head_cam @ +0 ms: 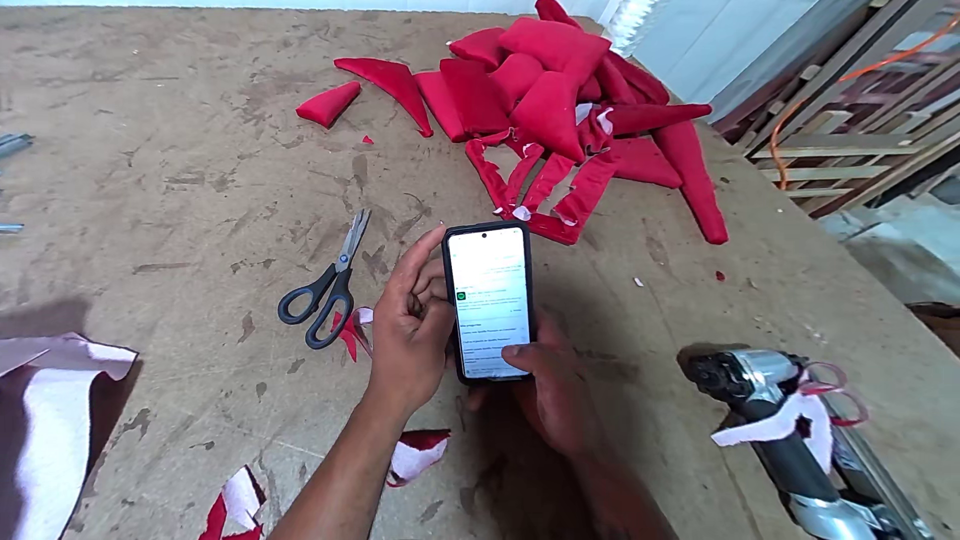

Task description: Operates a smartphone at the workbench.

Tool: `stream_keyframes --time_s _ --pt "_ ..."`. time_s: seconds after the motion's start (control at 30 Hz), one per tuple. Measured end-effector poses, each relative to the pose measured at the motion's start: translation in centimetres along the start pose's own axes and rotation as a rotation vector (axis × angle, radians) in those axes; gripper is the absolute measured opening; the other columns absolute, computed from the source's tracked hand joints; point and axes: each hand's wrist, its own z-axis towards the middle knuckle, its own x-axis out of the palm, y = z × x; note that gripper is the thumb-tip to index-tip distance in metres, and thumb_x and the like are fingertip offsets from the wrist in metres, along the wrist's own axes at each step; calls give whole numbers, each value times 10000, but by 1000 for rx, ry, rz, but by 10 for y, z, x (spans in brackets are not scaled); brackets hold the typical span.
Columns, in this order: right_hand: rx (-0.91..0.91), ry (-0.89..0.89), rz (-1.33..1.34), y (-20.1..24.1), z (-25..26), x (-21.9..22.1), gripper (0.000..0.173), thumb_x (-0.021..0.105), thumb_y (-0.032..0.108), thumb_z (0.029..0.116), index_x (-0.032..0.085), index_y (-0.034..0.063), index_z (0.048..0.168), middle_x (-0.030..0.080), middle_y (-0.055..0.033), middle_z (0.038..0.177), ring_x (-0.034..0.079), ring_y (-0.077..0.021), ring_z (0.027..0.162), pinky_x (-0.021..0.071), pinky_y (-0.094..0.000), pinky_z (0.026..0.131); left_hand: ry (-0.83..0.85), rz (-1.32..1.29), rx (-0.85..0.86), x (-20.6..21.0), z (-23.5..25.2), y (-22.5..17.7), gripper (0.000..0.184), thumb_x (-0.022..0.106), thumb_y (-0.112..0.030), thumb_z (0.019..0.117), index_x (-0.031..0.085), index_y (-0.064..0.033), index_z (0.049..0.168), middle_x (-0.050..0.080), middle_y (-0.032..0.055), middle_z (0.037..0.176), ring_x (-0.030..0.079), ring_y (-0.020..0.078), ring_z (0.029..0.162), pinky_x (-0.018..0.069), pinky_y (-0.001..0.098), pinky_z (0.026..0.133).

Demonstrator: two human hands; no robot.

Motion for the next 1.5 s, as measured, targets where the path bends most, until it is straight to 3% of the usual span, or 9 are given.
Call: stream_keyframes --time_s 0.13,0.4,0.53,0.83,1.03,1.23,1.5 --pt "25 -18 -15 4 0 4 426 421 91 993 465 76 1416 687 -258 1112 738 -387 853 644 -502 613 9 -4 8 0 0 1 672 469 82 986 391 -221 1581 683 121 1228 717 243 810 609 344 547" --pt "13 -45 -39 2 0 3 408 407 231 1049 471 108 1433 681 -256 1123 735 -389 863 644 -507 615 -3 17 2 -1 0 2 667 479 64 991 395 -236 1581 686 114 1201 698 229 742 580 324 486" --pt "13 -13 -17 4 0 5 433 457 142 1013 449 99 1445 685 -259 1122 740 -386 862 648 -491 611 -2 20 8 0 0 0 677 483 90 979 400 -215 1578 683 112 1239 718 227 829 611 323 573" --pt "30 -30 -42 7 0 7 451 506 52 966 466 82 1414 693 -251 1102 741 -378 841 651 -485 620 -6 28 13 0 1 0 678 477 85 980 400 -217 1582 688 114 1204 708 223 796 601 319 552" --pt "22 -28 -31 6 0 7 431 484 61 979 472 80 1409 687 -260 1106 738 -388 838 649 -491 615 -8 19 2 0 1 1 674 480 82 987 400 -224 1583 687 120 1207 710 235 793 603 332 540" --pt "11 -13 -34 4 1 5 406 450 99 1008 470 81 1414 683 -266 1120 737 -395 855 648 -491 618 1 12 22 0 1 2 663 489 79 992 397 -205 1584 680 125 1244 718 239 871 623 336 633" --pt "-12 0 -20 4 1 6 386 456 181 1046 476 104 1424 686 -259 1114 740 -381 851 649 -475 607 8 13 21 0 1 2 657 473 72 993 389 -201 1585 680 122 1250 719 234 861 621 333 617"
